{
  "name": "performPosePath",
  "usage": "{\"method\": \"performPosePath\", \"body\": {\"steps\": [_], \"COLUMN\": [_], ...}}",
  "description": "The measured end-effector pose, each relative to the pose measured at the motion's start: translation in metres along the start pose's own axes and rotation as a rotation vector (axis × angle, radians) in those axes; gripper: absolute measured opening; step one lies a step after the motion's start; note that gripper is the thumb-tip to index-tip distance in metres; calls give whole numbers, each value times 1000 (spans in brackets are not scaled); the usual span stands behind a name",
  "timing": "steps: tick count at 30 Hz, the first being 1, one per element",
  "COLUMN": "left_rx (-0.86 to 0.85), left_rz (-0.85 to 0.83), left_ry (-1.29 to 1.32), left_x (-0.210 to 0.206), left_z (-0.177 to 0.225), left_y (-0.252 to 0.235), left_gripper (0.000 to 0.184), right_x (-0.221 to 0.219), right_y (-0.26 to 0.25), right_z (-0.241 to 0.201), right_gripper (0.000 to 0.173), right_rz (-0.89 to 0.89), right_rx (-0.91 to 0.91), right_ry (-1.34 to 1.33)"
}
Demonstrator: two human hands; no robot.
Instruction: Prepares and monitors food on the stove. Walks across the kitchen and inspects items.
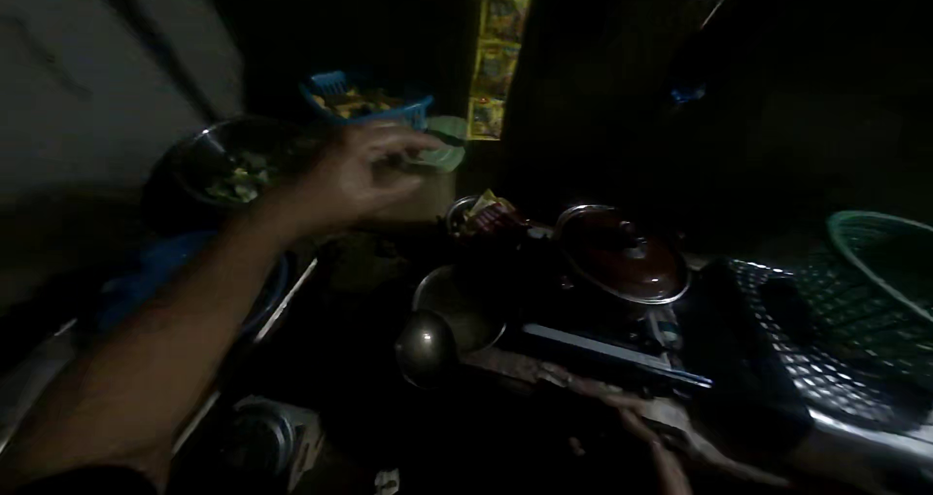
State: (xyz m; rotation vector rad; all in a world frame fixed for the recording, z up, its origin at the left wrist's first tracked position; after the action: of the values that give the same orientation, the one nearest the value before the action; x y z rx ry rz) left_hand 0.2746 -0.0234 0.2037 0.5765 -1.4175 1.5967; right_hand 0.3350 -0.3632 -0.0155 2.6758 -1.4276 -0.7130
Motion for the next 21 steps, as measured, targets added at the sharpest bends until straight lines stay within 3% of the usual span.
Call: {"method": "performPosePath", "body": {"steps": [3,6,8,10,13,16,18,21], "left_rx": [196,419,606,765,859,820,795,754], "left_rz": [-4,-49,-175,-367,-660,-798,-747,-552], "left_ry": [-7,15,75,192,384,497,500,502], "left_x": [32,33,14,-20,-91,-144,-156,-152], "left_z": [-48,-97,-124,-136,-130,-113,-108,-104], "left_y": [85,164,214,254,300,319,311,275], "left_gripper": [35,31,22,28,33,33,32,27], "right_x": [-81,-141,-170,-190,-208,-217,-223,-232], "right_y": [-6,-19,-29,-39,-51,-63,-71,-87], "right_z": [60,123,158,183,214,231,239,266], "right_gripper": [28,34,37,41,50,60,61,37], "right_rz": [-84,-104,-49,-16,54,125,136,147], "right_rx": [-88,-183,-244,-192,-92,-9,-7,-232], "right_ry": [-164,-200,-257,-251,-206,-130,-109,-194]}}
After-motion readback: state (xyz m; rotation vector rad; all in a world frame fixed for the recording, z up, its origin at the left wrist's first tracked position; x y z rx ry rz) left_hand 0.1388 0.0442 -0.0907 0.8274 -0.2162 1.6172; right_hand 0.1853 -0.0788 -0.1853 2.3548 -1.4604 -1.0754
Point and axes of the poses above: each hand's wrist, its own y-axis away from the middle knuckle, its own x-axis out of the back of the hand, z = x × y, the point moved 9 cm from there along -y, towards the middle knuckle, and after that the axes turned 5 degrees about -x, right-handed, at the moved point
